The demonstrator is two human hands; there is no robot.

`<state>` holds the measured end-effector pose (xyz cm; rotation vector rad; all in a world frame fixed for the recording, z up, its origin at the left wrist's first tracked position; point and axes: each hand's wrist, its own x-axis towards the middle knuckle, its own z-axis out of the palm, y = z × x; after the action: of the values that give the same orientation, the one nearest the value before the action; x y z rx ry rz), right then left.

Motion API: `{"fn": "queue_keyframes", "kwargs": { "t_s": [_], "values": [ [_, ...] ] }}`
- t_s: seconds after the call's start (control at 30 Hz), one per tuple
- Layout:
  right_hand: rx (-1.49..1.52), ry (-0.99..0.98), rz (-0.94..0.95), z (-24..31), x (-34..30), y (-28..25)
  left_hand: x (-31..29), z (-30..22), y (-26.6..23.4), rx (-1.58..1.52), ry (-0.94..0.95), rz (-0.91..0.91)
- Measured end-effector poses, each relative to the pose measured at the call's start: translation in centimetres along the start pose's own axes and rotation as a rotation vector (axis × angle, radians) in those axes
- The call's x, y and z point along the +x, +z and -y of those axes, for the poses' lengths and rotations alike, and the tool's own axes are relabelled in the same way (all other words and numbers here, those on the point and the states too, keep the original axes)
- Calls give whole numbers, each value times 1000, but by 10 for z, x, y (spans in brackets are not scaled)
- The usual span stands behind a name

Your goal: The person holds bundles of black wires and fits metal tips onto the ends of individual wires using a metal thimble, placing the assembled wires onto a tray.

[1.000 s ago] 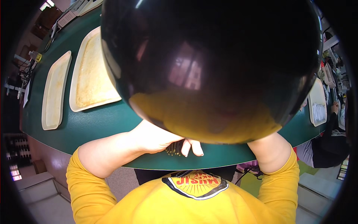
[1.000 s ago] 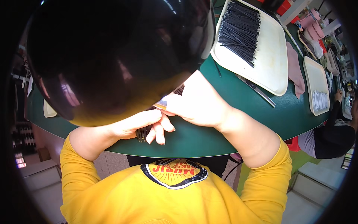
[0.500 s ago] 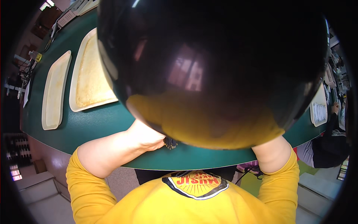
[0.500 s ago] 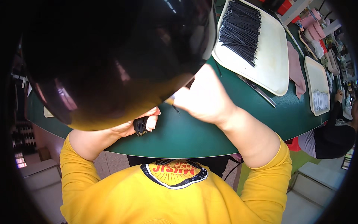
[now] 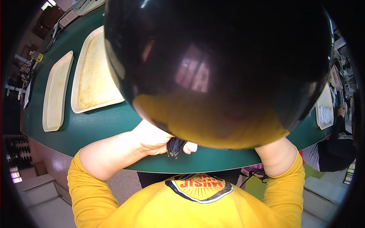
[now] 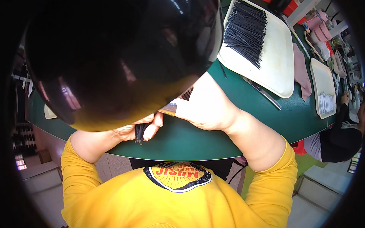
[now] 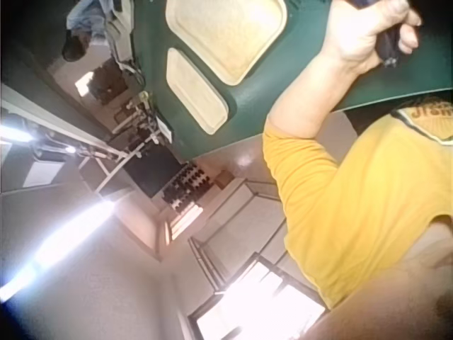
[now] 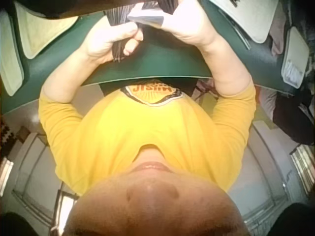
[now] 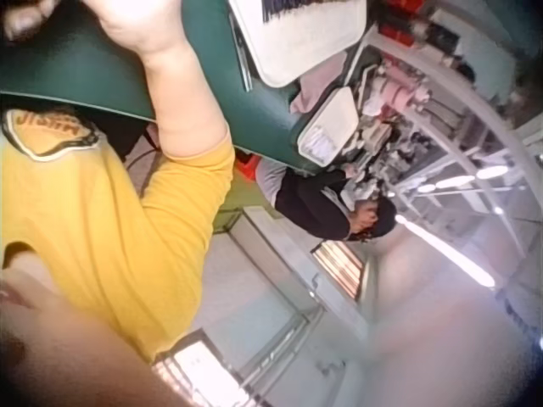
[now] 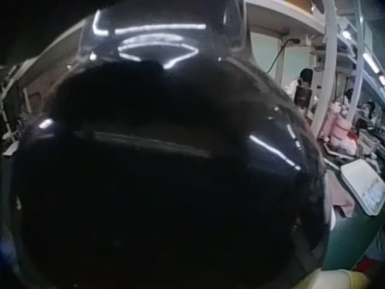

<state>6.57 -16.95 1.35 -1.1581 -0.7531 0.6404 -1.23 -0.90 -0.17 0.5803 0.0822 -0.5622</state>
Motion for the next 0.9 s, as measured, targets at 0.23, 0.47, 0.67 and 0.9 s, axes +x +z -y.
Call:
{"fn": "queue_keyframes", "kwargs": {
  "t_s": [0.23, 0.47, 0.67, 0.9],
  "values": [
    [-73, 32, -130, 9, 0, -6, 1, 4, -9, 109, 165, -100],
    [-146, -152, -269, 3, -4, -2, 3, 5, -12, 70, 194, -47],
    [-228, -21, -207, 12, -3, -7, 8, 9, -14, 22, 200, 19],
    [-219, -179, -360, -5, -3, 1, 4, 2, -7, -25, 75, -17]
  ]
}}
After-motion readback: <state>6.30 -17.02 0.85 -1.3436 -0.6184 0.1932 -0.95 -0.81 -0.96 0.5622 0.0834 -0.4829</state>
